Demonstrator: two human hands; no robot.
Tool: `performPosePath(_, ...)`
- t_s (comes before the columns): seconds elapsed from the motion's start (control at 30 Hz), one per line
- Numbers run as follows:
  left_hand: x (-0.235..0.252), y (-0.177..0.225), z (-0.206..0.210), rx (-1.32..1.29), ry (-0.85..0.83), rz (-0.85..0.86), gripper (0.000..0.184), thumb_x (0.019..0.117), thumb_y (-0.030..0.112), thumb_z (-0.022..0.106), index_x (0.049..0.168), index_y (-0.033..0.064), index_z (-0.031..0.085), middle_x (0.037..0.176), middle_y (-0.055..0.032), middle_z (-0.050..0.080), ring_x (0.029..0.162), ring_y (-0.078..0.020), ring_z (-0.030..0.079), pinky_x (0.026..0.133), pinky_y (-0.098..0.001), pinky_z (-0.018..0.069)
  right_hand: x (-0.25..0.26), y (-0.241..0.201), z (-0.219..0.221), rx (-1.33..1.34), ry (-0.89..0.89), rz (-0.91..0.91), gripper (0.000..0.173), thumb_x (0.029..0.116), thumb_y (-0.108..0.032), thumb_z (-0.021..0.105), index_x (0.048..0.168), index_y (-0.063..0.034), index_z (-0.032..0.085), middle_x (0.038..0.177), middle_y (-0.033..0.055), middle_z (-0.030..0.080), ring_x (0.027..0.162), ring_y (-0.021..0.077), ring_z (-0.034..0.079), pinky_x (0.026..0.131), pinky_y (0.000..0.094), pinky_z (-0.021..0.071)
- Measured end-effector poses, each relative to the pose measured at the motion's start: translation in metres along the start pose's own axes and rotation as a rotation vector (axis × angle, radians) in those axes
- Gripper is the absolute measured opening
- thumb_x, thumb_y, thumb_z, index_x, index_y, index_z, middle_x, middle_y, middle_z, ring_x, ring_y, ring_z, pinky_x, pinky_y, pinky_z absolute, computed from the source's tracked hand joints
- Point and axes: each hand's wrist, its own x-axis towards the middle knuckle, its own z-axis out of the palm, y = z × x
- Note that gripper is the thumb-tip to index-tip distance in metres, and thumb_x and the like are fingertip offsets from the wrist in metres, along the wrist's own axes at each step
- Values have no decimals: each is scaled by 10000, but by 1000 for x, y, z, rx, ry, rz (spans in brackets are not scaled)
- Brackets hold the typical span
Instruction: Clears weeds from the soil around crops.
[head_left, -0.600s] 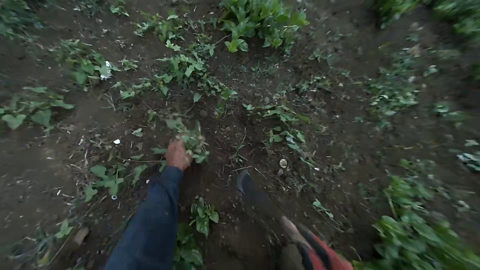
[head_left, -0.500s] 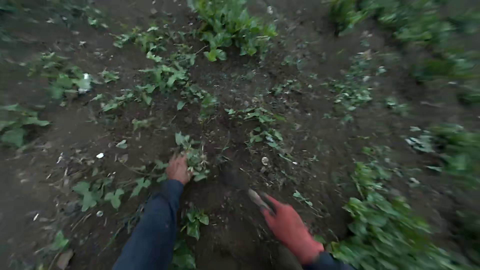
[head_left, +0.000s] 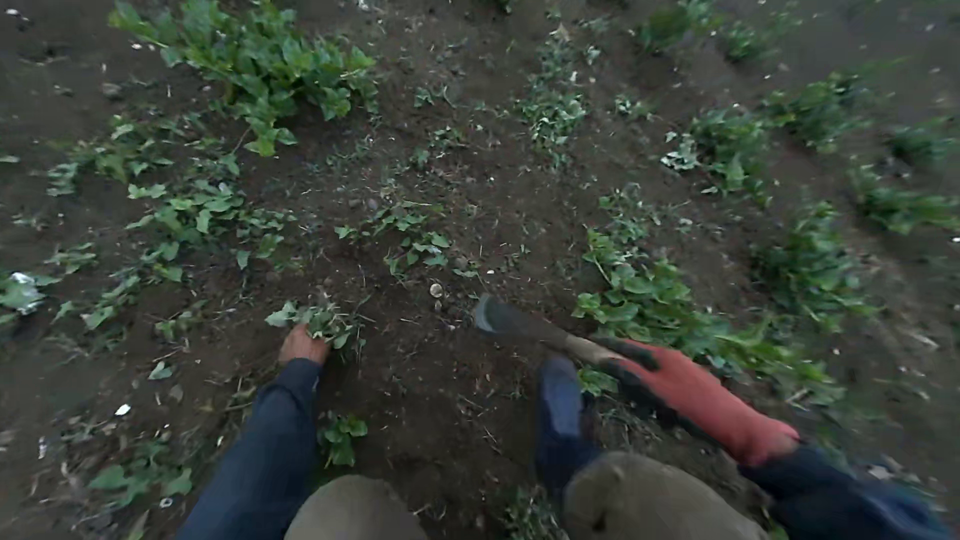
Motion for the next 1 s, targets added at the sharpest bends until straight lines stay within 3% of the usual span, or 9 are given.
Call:
performPosePath(0.1, -2, 24, 30, 242, -176, 266, 624, 917, 204, 724, 1474, 12, 519, 1556, -251, 453, 1491, -438, 355, 1229, -626, 241, 29, 46, 22, 395, 111, 143, 467, 1030, -381, 547, 1464, -208, 552, 883, 98, 685, 562, 191, 615, 470, 363, 534)
performPosePath(0.2, -14, 22, 78, 496, -274, 524, 595, 906, 60, 699, 1477, 168, 574, 1595, -185, 440, 1531, -462, 258, 1234, -692, 81, 115, 31, 58, 363, 115, 148, 402, 1063, -325, 528, 1432, -176, 584, 1088, 128, 699, 807, 229, 681, 709, 443, 581)
performPosePath(0.33, -46, 42, 77, 635, -570, 466, 682, 868, 107, 754, 1501, 113, 500, 1429, -275, 558, 1339, -497, 511, 1082, -656, 431, 170, 8, 85, 124, 12, -44, 405, 1051, -258, 538, 1440, -160, 599, 1316, 152, 672, 1215, 292, 644, 1064, 531, 483)
performPosePath(0.43, -58, 99, 42, 582, -663, 547, 643, 878, 98, 740, 1474, 53, 503, 1290, -299, 621, 1202, -487, 610, 973, -651, 503, 157, 62, 53, 167, -50, -74, 421, 1027, -255, 578, 1437, -161, 601, 1248, 137, 702, 1067, 263, 702, 937, 517, 564)
performPosePath(0.5, -56, 152, 27, 484, -453, 783, 402, 949, 53, 650, 1349, 44, 607, 1215, -272, 664, 1119, -469, 661, 888, -623, 553, 173, 70, 51, 262, -60, -46, 423, 1023, -300, 571, 1426, -177, 611, 1122, 118, 726, 875, 223, 714, 767, 479, 601)
performPosePath(0.73, 87, 291, 57, 732, -328, 482, 801, 1023, 1, 494, 1654, 374, 172, 1648, -205, 324, 1092, -539, 641, 817, -691, 527, 251, 37, 61, 332, -170, -69, 418, 1031, -277, 556, 1432, -169, 608, 1220, 108, 718, 1032, 221, 710, 922, 479, 569)
performPosePath(0.83, 97, 286, 43, 772, -399, 541, 626, 1007, 15, 535, 1571, 254, 401, 1589, -233, 392, 1055, -522, 657, 821, -684, 539, 237, 61, 39, 446, -227, 4, 435, 1029, -276, 553, 1443, -148, 591, 1012, 116, 733, 768, 208, 699, 675, 440, 601)
performPosePath(0.9, 91, 282, 34, 753, -437, 562, 486, 1049, 41, 491, 1514, 180, 488, 1510, -269, 474, 1108, -532, 638, 871, -695, 519, 264, 40, 48, 431, -232, 0, 429, 1037, -287, 552, 1452, -186, 589, 1133, 97, 736, 900, 198, 718, 810, 449, 598)
performPosePath(1.0, 81, 273, 23, 732, -410, 546, 451, 1049, 43, 484, 1487, 146, 513, 1443, -281, 529, 1126, -526, 635, 886, -685, 516, 302, 4, 76, 479, -222, -18, 420, 1050, -282, 558, 1456, -176, 584, 976, 108, 728, 680, 189, 683, 627, 398, 600)
